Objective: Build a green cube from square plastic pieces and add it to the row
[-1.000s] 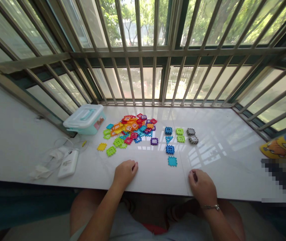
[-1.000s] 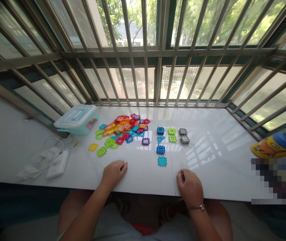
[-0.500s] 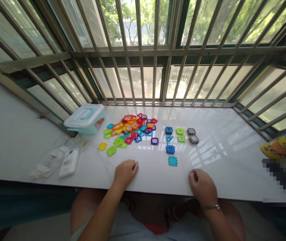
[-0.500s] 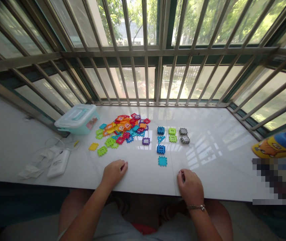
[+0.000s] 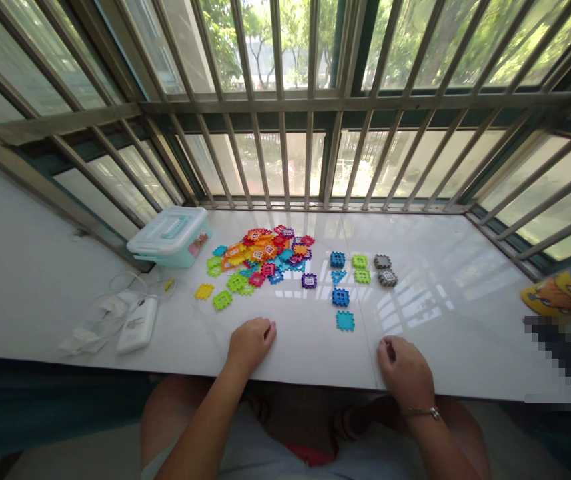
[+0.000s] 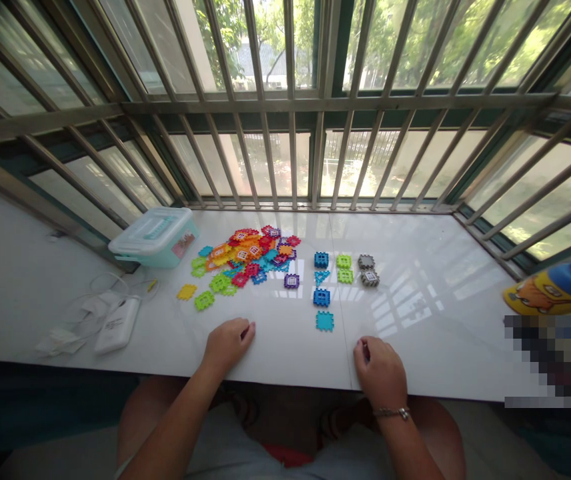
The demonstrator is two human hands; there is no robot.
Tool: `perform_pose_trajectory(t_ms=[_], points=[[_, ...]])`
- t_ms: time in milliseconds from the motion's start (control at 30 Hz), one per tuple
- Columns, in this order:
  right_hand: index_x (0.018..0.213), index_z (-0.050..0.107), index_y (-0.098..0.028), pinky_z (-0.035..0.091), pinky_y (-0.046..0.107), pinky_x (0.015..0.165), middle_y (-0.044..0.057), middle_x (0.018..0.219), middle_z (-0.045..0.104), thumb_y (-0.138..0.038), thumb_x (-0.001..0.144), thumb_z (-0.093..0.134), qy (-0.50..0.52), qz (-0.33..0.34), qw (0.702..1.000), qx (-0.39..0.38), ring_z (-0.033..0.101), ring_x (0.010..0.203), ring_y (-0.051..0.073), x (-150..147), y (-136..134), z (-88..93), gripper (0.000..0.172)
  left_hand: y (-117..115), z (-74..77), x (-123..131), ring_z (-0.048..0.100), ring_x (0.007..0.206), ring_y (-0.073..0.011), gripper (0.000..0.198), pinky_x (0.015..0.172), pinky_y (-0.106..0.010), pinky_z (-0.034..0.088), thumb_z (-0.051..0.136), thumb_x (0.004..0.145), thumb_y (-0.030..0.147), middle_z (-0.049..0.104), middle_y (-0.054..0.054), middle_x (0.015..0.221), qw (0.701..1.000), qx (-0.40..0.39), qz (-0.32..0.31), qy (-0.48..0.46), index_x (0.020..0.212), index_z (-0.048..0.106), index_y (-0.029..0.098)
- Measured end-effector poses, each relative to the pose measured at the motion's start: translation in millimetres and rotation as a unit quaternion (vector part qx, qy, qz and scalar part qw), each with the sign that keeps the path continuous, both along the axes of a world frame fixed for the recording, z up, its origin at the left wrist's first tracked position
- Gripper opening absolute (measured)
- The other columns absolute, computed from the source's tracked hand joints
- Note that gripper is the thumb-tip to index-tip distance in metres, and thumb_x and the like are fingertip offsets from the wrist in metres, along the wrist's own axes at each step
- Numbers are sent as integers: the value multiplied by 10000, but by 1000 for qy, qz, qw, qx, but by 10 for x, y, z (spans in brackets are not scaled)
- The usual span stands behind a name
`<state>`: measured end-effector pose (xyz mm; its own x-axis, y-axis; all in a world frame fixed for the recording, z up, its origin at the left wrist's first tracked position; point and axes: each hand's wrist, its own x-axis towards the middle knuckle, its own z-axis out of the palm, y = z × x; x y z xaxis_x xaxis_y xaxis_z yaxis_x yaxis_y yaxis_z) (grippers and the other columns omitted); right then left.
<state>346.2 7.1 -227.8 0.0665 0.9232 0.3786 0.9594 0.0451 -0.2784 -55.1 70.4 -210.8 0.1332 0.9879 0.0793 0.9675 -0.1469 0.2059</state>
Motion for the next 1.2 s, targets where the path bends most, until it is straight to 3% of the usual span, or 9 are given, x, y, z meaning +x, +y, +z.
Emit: perform_pose_trajectory(t_ms=[1200], points=[[916,642,-236,384,365,769,45,813,668,-352,1035,537,-1,-6,1000,-2,592,775,240,-9,-3,8,197,6,-50,-16,630,768,-209,386,661,-345,304,493,1077,376,704,-36,794,999,43,-12,0,747,628,229]])
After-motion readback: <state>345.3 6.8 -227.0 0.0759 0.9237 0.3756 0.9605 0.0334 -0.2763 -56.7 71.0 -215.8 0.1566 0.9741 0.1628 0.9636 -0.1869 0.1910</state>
